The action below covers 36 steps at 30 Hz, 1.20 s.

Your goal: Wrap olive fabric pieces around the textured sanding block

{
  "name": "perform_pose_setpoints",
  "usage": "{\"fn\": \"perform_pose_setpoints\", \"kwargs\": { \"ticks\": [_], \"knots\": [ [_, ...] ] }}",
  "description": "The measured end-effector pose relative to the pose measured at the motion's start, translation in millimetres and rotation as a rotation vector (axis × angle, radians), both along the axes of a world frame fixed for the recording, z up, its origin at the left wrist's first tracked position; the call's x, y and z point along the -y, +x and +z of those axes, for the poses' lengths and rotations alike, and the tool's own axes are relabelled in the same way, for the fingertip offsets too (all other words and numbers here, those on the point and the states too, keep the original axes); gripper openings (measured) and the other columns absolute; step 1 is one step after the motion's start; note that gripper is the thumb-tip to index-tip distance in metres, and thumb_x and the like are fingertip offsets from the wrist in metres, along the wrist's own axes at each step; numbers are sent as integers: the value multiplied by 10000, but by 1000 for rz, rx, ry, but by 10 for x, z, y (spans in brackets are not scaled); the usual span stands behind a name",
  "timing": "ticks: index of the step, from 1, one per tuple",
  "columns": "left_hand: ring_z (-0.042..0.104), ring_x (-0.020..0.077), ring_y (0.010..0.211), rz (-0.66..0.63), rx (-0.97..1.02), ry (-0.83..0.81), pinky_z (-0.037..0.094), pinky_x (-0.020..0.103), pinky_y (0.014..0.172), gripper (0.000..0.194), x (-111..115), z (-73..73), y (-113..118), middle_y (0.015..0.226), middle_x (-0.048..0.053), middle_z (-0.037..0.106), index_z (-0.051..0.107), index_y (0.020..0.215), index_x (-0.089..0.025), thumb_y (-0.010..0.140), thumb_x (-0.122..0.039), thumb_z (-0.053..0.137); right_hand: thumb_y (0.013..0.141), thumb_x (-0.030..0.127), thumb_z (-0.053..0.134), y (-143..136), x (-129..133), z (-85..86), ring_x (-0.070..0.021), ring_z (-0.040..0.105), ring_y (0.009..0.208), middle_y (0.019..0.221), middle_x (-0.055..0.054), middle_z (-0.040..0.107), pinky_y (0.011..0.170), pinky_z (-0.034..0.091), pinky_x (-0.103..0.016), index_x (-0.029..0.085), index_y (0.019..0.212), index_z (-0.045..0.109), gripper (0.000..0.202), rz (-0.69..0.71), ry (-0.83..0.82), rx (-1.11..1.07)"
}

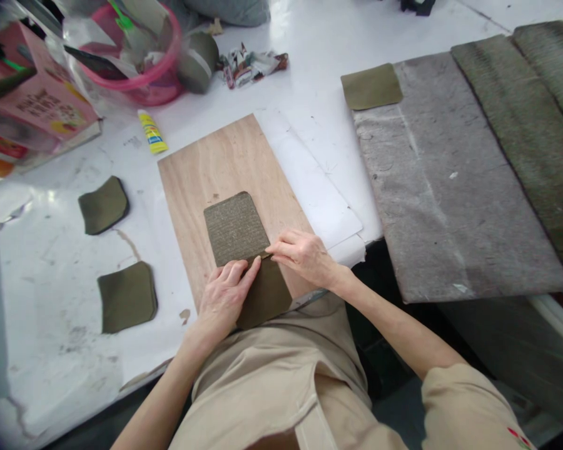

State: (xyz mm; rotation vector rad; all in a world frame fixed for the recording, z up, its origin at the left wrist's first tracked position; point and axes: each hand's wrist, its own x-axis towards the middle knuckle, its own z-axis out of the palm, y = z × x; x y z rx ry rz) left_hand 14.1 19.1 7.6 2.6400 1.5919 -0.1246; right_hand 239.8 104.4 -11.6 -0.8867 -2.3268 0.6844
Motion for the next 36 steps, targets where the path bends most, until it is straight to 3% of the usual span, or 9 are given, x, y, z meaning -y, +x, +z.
{"fn": "perform_pose_setpoints", "kwargs": {
  "ticks": [9,16,23,36],
  "knots": [
    [505,237,1072,-14,-39,-30,438,367,863,555,-46,52,21,1182,127,554,349,1460,-150,918,-108,462,960,210,523,-74,23,-86,-175,548,872,918,-54,648,762,442,-283,196,1003,690,174,38,158,163],
    [508,239,1055,-14,-51,-43,438,361,842,546,-56,79,42,1163,121,558,350,1456,-161,923,-112,458,971,207,494,-78,20,-71,-188,562,911,955,-65,659,794,459,-307,188,1101,660,212,24,120,147],
    [512,233,1024,-10,-60,-48,431,350,826,539,-71,105,51,1141,115,558,360,1451,-160,924,-111,461,973,207,487,-85,10,-66,-185,538,883,921,-59,647,773,438,-303,189,998,675,191,44,166,211],
    [511,217,968,-13,-85,-87,421,347,789,558,-131,137,78,1076,89,553,316,1467,-191,930,-132,456,977,206,480,-62,25,-77,-192,523,904,970,-63,646,757,423,-311,203,1024,671,197,69,248,291]
  ]
}}
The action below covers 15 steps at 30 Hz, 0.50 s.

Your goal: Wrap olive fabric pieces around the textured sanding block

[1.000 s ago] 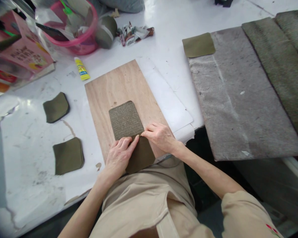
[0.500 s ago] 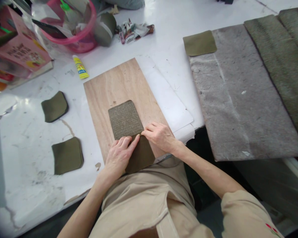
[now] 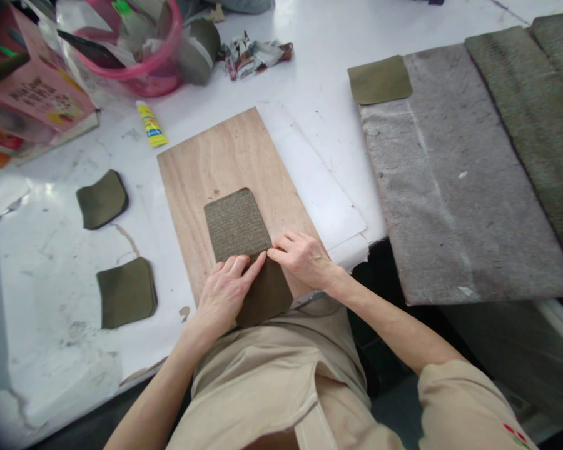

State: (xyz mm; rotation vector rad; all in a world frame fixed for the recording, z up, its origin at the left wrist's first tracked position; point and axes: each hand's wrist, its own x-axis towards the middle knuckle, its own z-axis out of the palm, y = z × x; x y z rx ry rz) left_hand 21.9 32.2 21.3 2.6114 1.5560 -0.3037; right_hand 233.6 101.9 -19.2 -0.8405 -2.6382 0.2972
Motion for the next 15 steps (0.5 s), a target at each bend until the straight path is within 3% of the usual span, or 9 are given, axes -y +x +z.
{"fn": "perform_pose_setpoints", "kwargs": {
  "ticks": [7,15],
  "knots": [
    [508,213,933,-7,-46,23,413,340,763,516,-2,33,43,1043,81,549,353,1446,-202,942,-140,448,973,161,468,26,-11,17,-188,526,877,958,-72,639,741,434,-308,208,1047,687,235,24,-24,-36],
    [508,222,932,16,-38,29,414,342,741,546,-13,41,94,1019,78,537,348,1451,-237,932,-141,490,974,183,470,95,78,23,-206,531,919,983,-97,641,802,470,-324,189,1127,677,257,-63,-25,-16]
  ]
}}
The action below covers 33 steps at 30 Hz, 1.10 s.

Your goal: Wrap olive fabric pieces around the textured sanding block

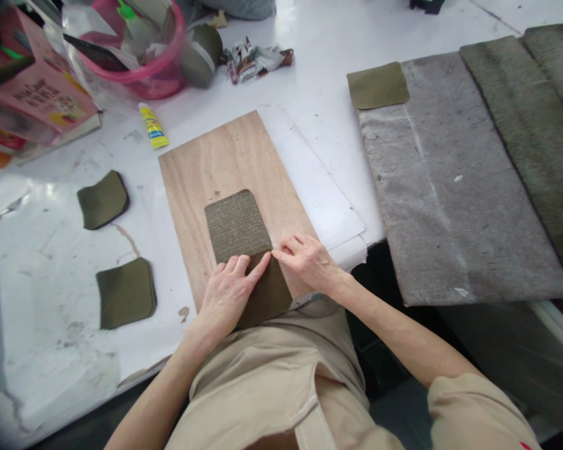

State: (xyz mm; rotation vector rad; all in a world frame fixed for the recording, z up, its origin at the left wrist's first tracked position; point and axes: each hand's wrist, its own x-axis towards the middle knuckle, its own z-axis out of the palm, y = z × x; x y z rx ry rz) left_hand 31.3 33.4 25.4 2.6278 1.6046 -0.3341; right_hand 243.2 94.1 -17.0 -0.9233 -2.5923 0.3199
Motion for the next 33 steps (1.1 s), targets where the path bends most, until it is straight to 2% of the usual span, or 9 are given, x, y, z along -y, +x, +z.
{"fn": "perform_pose_setpoints", "kwargs": {
  "ticks": [4,8,11,14,18,21,30,33],
  "knots": [
    [518,221,950,19,34,18,437,350,769,538,38,-30,-11,1045,85,550,375,1436,-244,924,-126,495,954,174,508,25,28,-25,-209,545,941,991,-90,638,797,484,-318,215,1106,688,240,-76,-76,-58],
    [512,233,1062,68,124,111,455,360,853,476,173,-143,-112,1149,104,562,458,1376,-208,914,-100,499,947,134,500,15,33,-34,-196,560,945,968,-68,646,797,489,-302,225,1096,683,253,-128,-129,-151],
    [514,250,1094,117,209,197,456,374,882,404,292,-229,-212,1139,114,580,519,1316,-168,918,-102,499,961,155,491,-37,42,4,-183,570,914,941,-58,646,796,483,-299,215,1059,679,220,-145,-146,-173],
    [533,236,1034,186,301,250,465,377,879,315,383,-271,-299,1076,105,599,577,1238,-167,935,-139,495,962,208,520,-126,49,71,-183,569,913,936,-56,638,807,474,-305,201,1010,670,157,-122,-148,-149],
    [543,197,909,284,413,291,474,336,813,226,457,-300,-381,985,79,608,628,1137,-177,947,-194,506,915,226,608,-247,25,141,-202,557,953,951,-59,629,821,464,-321,182,953,652,73,-77,-165,-57],
    [540,191,893,323,455,289,471,330,802,206,492,-328,-411,977,72,609,632,1114,-178,950,-212,511,865,223,679,-304,-26,166,-211,550,946,940,-57,619,802,455,-327,177,913,633,81,-86,-201,-3],
    [547,194,889,331,479,294,467,330,802,139,482,-310,-409,937,59,604,639,1013,-185,945,-218,522,813,191,737,-377,-165,276,-185,528,840,840,-23,587,721,393,-292,184,770,582,161,-56,-316,98],
    [547,192,870,332,496,297,469,327,784,114,464,-303,-406,912,55,605,638,987,-185,938,-216,540,828,184,718,-381,-154,281,-185,526,865,873,-27,588,735,387,-290,185,794,588,134,-54,-318,97]
  ]
}}
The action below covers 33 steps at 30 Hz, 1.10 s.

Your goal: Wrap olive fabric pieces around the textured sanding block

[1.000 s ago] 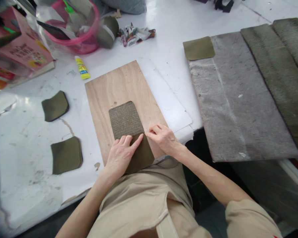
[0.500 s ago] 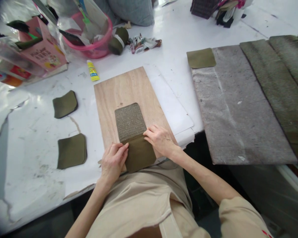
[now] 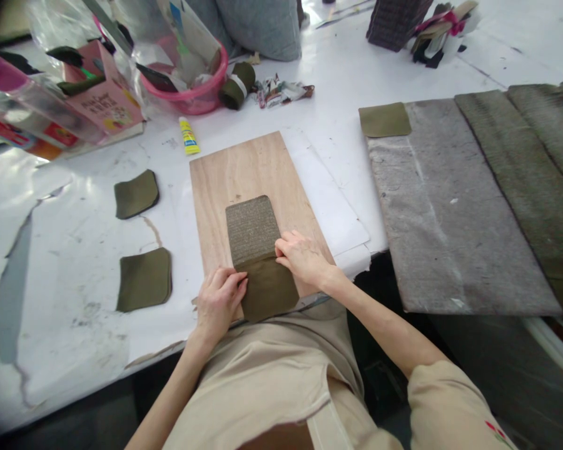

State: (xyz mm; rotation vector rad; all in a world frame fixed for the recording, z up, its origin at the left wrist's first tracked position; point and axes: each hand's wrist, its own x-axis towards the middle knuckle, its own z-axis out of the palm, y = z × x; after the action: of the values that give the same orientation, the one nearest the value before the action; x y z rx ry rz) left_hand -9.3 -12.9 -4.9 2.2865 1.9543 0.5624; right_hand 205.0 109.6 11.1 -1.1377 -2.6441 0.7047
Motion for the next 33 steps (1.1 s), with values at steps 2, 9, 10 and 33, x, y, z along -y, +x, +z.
{"fn": "perform_pose_setpoints", "kwargs": {
  "ticks": [2,9,10,33],
  "knots": [
    [547,193,865,-3,14,3,470,328,779,102,-10,4,2,903,55,605,636,974,-186,934,-213,546,833,179,711,6,7,-19,-182,533,888,897,-24,592,752,388,-284,186,848,593,119,-19,-15,-27],
    [563,210,876,-7,22,31,476,344,775,102,-40,69,16,923,58,608,644,975,-208,916,-198,561,857,198,680,52,42,-4,-173,528,860,842,-20,564,737,388,-274,196,761,596,128,-38,-9,-35],
    [565,215,890,-5,24,38,477,349,786,119,-54,81,23,943,64,612,645,1001,-209,915,-198,563,865,200,669,60,60,21,-179,529,880,855,-28,566,749,394,-277,195,763,598,124,-41,13,-51],
    [520,95,590,48,635,-355,380,200,568,264,-307,280,111,652,-30,625,675,779,-178,922,-366,558,732,440,745,-29,418,2,-99,542,628,721,32,617,575,418,-217,171,829,613,315,-476,-994,-826]
  ]
}}
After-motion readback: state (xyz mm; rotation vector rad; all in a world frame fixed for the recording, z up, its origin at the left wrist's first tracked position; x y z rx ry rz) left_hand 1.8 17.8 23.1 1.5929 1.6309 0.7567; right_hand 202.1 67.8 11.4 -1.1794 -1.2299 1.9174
